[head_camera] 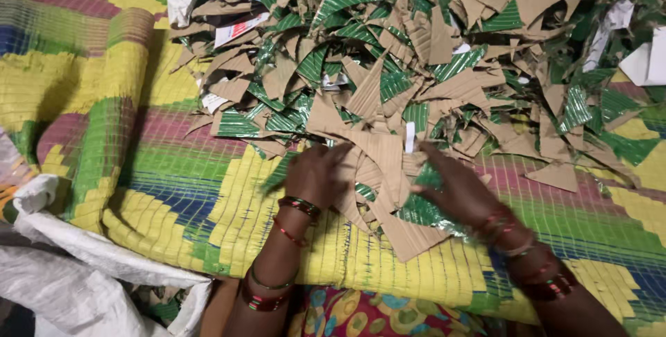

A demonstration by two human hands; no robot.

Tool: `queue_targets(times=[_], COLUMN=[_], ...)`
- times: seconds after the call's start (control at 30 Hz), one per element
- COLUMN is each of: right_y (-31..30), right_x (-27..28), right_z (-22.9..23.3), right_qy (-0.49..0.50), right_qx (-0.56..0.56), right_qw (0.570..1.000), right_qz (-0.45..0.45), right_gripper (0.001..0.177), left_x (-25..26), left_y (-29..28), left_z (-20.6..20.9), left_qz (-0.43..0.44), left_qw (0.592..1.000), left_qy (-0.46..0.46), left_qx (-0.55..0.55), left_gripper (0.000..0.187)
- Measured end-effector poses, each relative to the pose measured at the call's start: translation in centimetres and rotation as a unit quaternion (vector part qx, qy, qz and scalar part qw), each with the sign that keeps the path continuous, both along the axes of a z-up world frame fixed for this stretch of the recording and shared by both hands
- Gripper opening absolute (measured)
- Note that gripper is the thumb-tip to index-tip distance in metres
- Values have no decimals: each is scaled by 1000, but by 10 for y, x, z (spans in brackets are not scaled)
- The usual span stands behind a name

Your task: The person sits on a woven mat and sorts through a large pile of shredded cardboard pieces. They pick up handfuls of the material, separate them, and place the sorted pieces into a white sack positioned to their left.

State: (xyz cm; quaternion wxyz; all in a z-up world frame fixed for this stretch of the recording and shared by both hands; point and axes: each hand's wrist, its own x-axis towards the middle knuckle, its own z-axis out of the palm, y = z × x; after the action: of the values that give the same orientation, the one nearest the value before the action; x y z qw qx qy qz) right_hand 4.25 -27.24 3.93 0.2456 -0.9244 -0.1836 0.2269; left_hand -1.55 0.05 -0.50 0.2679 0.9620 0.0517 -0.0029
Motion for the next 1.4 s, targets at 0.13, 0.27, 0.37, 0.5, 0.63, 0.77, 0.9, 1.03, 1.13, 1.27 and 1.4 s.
queue_targets(times=[0.13, 0.27, 0.37, 0.5, 0.63, 0.77, 0.9, 1.03, 1.13, 1.27, 1.4], right_y=[-48, -69, -63, -44, -32, -29, -26, -22, -23, -31, -38], right_x=[19, 25, 19, 7, -2, -9, -12, -11, -10, -9, -5], right_z=[-1, -3, -5, 0, 4, -5, 2, 11, -3, -25, -30], right_qy=[-74, 26, 47, -10, -2, -121, -71, -28, -92, -138, -131], right_qx=[-45, -64, -45, -118, -168, -174, -248, -252, -152, -66, 37], right_qw=[996, 998, 997, 989, 979, 966, 957, 964, 981, 985, 990], right_qz=[20, 14, 36, 92, 112, 150, 133, 83, 74, 80, 47], right_gripper=[88, 102, 102, 103, 116, 111, 103, 120, 111, 81, 80], left_x=[1, -2, -6, -11, -25, -41, -47, -46, -42, -40, -46], left_y=[7, 6, 7, 7, 28, 12, -29, -46, -53, -79, -109], left_z=[2, 2, 5, 2, 4, 17, 24, 16, 13, 35, 55], left_qz=[109, 214, 219, 211, 196, 177, 167, 133, 44, -56, -61], left_qw=[994, 951, 969, 972, 971, 961, 981, 990, 993, 994, 991], left_qy=[-3, -122, 85, 19, 27, 168, 97, -13, -88, 73, 116], left_qx=[-11, 186, 79, 99, 134, 131, -12, -42, -67, -62, -36], left_gripper=[61, 54, 64, 58, 65, 71, 86, 88, 97, 109, 113])
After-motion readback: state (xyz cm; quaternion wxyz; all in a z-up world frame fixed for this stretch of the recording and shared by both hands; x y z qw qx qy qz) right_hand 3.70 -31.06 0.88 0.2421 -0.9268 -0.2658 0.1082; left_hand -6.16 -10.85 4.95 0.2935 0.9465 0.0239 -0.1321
